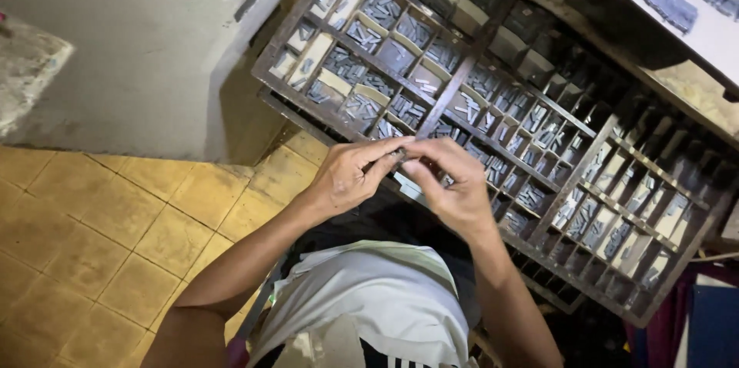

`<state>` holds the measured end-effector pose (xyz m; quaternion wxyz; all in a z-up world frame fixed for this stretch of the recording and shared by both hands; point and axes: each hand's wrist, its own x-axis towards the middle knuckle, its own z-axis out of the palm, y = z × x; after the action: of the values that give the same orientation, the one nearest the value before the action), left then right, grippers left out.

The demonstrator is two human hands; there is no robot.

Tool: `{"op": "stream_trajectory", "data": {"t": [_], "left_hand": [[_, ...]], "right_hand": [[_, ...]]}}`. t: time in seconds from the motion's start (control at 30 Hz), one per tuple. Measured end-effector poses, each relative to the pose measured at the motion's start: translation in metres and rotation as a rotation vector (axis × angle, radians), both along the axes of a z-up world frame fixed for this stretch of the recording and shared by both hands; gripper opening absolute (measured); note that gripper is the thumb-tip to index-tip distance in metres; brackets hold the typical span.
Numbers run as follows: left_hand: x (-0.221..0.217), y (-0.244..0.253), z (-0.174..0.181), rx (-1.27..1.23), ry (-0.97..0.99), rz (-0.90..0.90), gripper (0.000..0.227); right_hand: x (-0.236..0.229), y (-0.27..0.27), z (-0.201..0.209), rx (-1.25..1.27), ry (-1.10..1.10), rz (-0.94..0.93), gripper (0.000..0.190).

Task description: The person selects individual metal printing type characters from a compartmentalized wooden case and places them onto a flat surface. They repeatedly pick up, inspect, and arrange the characters in rows while the camera moves erratically.

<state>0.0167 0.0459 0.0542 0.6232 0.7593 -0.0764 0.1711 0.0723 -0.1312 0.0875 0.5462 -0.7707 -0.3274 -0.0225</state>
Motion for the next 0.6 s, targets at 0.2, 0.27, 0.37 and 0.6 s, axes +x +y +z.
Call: {"op": "stream_trajectory", "data": {"t": [0.2,0.27,0.37,0.6], "left_hand": [[-0.009,-0.006,0.005,-0.023,0.022,-0.047,0.033],[-0.011,-0.005,0.006,-0.045,0.053,-0.068,0.034],[-0.011,-0.005,0.003,-0.059,0.051,-0.086,0.034],[-0.012,0.001,-0.007,-0.202,0.266,-0.005,0.031]], "right_hand": [[-0.010,-0.004,-0.009,0.053,-0.002,-0.019,0.012],[-0.009,-0.005,-0.013,0.064,0.021,-0.011,0.009],[-0.005,-0.008,-0.021,0.102,0.062,0.050,0.006],[0.055,0.028,-0.026,0.026,0.093,-0.150,0.008]]}}
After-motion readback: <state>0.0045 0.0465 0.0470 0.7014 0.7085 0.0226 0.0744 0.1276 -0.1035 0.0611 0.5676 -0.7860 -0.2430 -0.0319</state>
